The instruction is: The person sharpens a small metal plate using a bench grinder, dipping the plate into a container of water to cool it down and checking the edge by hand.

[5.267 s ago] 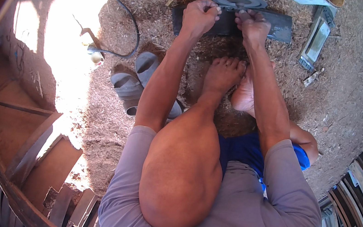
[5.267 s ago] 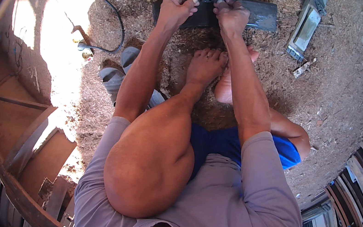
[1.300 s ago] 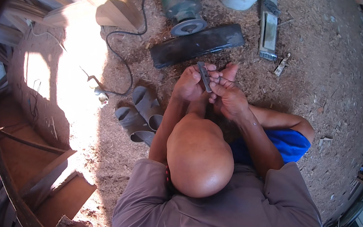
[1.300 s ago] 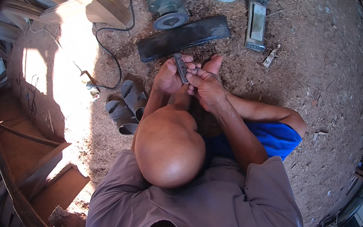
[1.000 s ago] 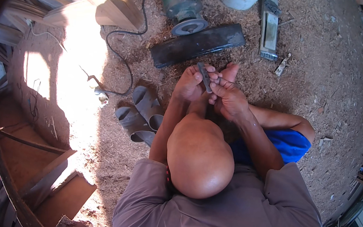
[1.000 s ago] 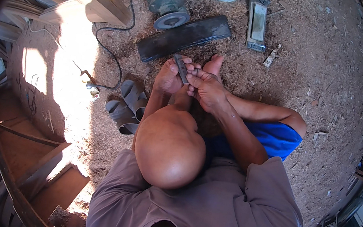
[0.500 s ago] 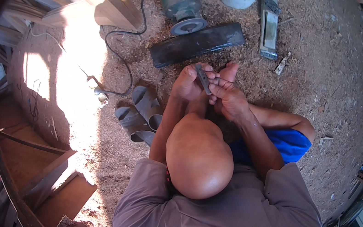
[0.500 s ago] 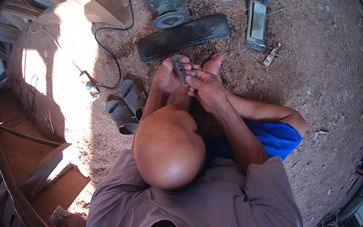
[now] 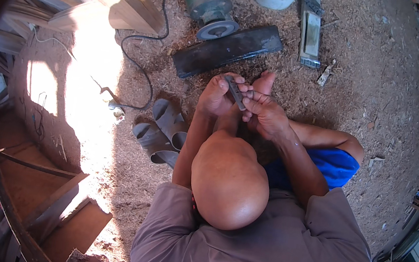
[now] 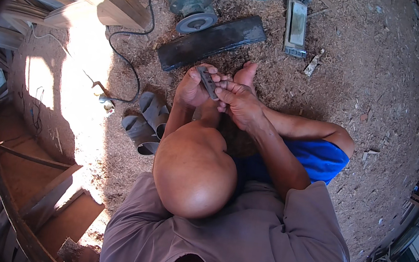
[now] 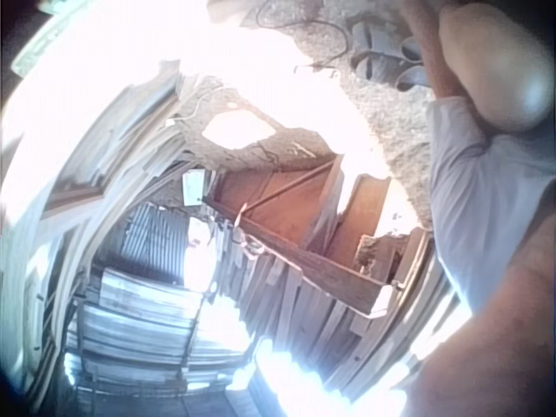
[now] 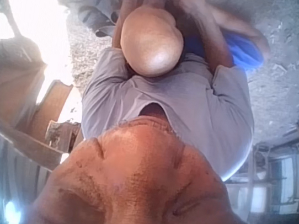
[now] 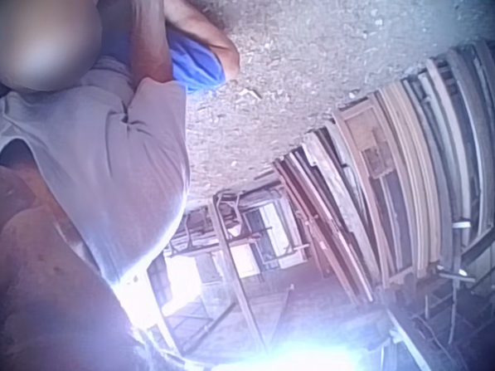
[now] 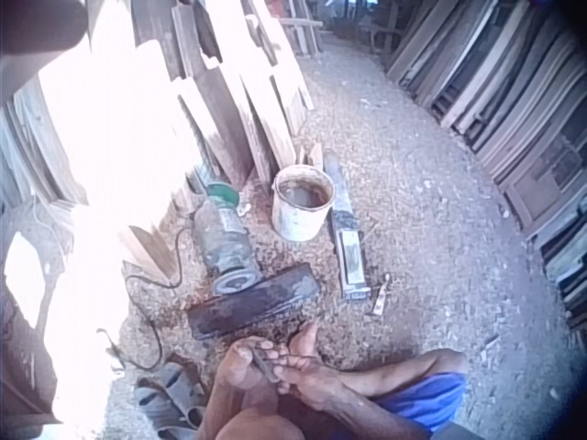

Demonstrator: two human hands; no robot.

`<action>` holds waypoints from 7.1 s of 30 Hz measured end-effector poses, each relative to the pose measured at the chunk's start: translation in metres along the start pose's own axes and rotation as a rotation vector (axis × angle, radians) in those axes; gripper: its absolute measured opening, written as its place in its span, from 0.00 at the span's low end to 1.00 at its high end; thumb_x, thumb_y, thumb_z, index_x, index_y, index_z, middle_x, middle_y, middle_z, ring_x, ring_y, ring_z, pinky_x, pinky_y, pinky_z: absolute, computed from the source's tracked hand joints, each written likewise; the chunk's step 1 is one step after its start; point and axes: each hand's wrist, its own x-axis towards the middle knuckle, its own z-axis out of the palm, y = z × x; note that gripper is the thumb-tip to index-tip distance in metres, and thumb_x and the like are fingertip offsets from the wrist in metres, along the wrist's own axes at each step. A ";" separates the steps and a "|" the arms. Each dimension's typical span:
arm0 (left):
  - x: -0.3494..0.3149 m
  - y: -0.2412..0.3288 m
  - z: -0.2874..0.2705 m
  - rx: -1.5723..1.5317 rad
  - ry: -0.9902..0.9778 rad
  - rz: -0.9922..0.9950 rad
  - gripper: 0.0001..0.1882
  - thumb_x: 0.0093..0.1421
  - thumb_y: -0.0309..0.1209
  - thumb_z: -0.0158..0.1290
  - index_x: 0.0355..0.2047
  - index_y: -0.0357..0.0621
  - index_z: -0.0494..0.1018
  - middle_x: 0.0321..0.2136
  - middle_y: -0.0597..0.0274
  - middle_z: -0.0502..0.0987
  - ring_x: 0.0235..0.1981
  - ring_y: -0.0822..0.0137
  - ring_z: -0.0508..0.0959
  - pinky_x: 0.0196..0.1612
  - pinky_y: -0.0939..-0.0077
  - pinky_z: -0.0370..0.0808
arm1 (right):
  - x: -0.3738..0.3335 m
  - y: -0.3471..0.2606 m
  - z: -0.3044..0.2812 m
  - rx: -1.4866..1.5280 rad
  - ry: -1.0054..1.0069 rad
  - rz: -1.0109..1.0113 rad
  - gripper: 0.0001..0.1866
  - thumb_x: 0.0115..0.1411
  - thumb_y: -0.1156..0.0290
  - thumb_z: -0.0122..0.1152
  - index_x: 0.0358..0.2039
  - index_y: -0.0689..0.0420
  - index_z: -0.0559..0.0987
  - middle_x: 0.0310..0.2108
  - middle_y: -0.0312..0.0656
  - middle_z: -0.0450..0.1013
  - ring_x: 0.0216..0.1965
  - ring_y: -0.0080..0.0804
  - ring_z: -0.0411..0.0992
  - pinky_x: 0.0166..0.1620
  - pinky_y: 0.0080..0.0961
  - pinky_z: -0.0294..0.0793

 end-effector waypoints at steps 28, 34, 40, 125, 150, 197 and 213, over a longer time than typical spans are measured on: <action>0.002 0.003 0.020 0.018 -0.035 -0.070 0.33 0.56 0.45 0.60 0.55 0.34 0.67 0.51 0.47 0.74 0.43 0.55 0.79 0.40 0.60 0.80 | 0.004 0.000 0.001 -0.063 -0.056 -0.102 0.07 0.61 0.71 0.60 0.39 0.57 0.77 0.31 0.32 0.73 0.28 0.19 0.66 0.34 0.17 0.67; -0.007 -0.003 -0.003 0.160 -0.021 -0.156 0.37 0.51 0.49 0.63 0.55 0.37 0.68 0.56 0.46 0.69 0.49 0.55 0.76 0.37 0.66 0.80 | 0.011 0.007 0.009 -0.093 0.031 -0.141 0.07 0.62 0.71 0.59 0.40 0.56 0.77 0.31 0.30 0.73 0.28 0.17 0.66 0.34 0.16 0.66; -0.005 -0.006 0.004 0.070 0.015 -0.116 0.28 0.52 0.39 0.65 0.49 0.35 0.72 0.52 0.48 0.73 0.41 0.61 0.79 0.32 0.70 0.80 | 0.015 0.012 0.008 -0.042 0.059 -0.162 0.08 0.62 0.72 0.58 0.42 0.55 0.78 0.31 0.31 0.75 0.28 0.16 0.66 0.32 0.16 0.66; 0.055 -0.021 0.057 0.225 0.303 -0.188 0.03 0.63 0.27 0.53 0.34 0.42 0.71 0.29 0.62 0.76 0.30 0.71 0.77 0.37 0.72 0.77 | -0.044 -0.049 0.025 -0.401 0.385 -0.643 0.05 0.61 0.72 0.59 0.35 0.60 0.78 0.30 0.36 0.77 0.27 0.14 0.68 0.31 0.15 0.67; 0.038 0.074 -0.084 1.215 0.863 -0.058 0.07 0.58 0.27 0.57 0.33 0.35 0.75 0.26 0.65 0.77 0.23 0.79 0.74 0.27 0.86 0.72 | 0.173 -0.041 -0.015 -1.101 0.458 -0.462 0.14 0.51 0.67 0.67 0.36 0.62 0.81 0.28 0.49 0.78 0.30 0.34 0.77 0.38 0.29 0.73; 0.059 0.088 -0.106 1.072 0.867 0.032 0.11 0.59 0.29 0.57 0.35 0.31 0.75 0.28 0.57 0.80 0.28 0.70 0.81 0.29 0.81 0.78 | 0.214 -0.037 -0.013 -0.847 0.519 -0.402 0.11 0.51 0.74 0.66 0.33 0.69 0.79 0.22 0.42 0.77 0.21 0.22 0.72 0.23 0.19 0.68; 0.049 0.091 -0.108 0.968 0.916 0.091 0.11 0.59 0.27 0.56 0.36 0.29 0.73 0.29 0.52 0.80 0.28 0.66 0.82 0.29 0.79 0.80 | 0.222 -0.024 -0.007 -0.951 0.576 -0.345 0.11 0.50 0.73 0.66 0.33 0.67 0.81 0.26 0.43 0.79 0.25 0.24 0.76 0.31 0.20 0.73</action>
